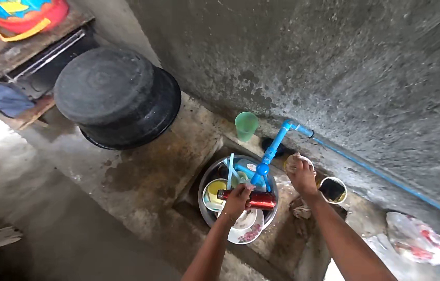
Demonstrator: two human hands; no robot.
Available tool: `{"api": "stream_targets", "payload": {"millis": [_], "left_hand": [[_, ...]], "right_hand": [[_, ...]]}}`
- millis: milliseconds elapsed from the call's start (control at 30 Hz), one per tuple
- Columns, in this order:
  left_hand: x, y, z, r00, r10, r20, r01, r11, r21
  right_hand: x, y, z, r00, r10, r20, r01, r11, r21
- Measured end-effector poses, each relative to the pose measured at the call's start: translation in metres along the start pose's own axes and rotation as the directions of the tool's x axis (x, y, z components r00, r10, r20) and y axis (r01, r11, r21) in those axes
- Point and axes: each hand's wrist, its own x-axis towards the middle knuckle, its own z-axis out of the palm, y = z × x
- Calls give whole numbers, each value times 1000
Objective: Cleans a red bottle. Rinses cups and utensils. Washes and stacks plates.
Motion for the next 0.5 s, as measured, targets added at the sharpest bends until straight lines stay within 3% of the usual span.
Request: {"api": "stream_targets", "payload": {"millis": [200,333,400,500], "left_hand": [[-4,-4,13,995,-12,-96,-4,987,-162],[-9,-3,29,990,-44,-137,0,951,-309],[-10,0,38,985,-100,-144,29,904,-426],[-11,6,52,978,-204,-52,134,794,-592]], "right_hand": [[1,17,14,983,-118,-142,153,953,263],[4,24,-2,993,-57,-107,103,858,503],[-1,25,-14,986,23,-166,104,695,711],[-32,1,-42,987,105,-122,101,188,977]]}}
